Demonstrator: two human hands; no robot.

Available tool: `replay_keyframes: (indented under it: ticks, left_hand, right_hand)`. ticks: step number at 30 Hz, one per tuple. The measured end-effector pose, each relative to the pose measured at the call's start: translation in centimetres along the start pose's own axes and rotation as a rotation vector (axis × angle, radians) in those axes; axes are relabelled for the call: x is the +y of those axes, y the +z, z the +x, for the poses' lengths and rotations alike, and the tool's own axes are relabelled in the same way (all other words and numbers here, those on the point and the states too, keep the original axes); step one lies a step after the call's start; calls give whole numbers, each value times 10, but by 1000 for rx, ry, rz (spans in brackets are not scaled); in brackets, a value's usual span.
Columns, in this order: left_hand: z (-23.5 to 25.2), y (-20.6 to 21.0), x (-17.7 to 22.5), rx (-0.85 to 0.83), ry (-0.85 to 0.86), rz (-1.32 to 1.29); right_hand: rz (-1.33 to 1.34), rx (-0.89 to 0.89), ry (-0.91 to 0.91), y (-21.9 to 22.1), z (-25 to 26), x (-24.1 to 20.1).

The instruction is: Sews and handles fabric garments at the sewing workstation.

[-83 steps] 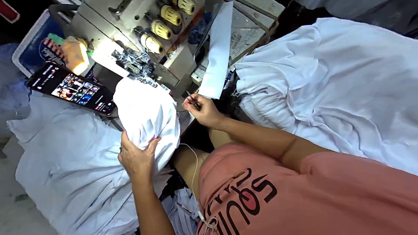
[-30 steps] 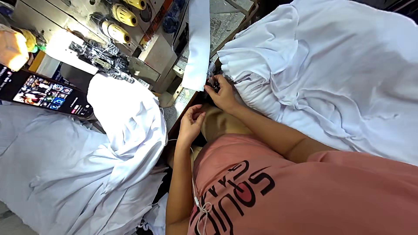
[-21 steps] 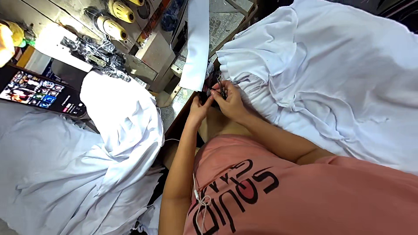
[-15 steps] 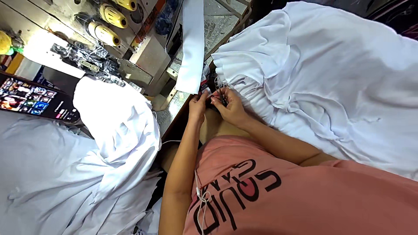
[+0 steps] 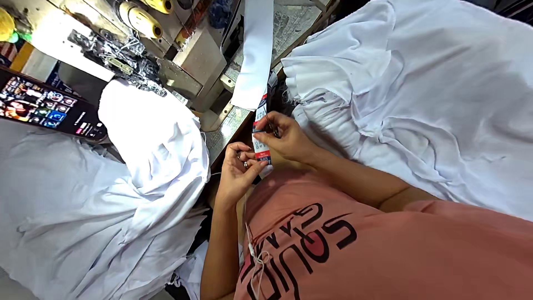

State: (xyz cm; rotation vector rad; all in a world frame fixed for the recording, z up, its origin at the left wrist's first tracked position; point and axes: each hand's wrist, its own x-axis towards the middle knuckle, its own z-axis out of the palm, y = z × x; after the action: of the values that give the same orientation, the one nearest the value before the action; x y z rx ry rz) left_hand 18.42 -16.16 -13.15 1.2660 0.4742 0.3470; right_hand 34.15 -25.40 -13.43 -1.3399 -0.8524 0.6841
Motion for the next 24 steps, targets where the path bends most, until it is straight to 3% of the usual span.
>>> replay_keyframes:
  ticks: [4, 8, 13, 18, 24]
  left_hand:
    - [3, -5, 22, -9, 185, 79]
    - [13, -10, 35, -55, 226, 169]
    - [23, -18, 44, -66, 180, 197]
    - [29, -28, 54, -29, 161, 137]
    - [29, -27, 53, -28, 170, 44]
  right_hand:
    - [0, 87, -75, 7, 44, -17]
    - [10, 105, -125, 14, 76, -17]
    - [-280, -80, -29, 0, 103, -19]
    - [-544, -310, -161, -23, 103, -55]
    - [-1019, -375, -508, -42, 67, -64]
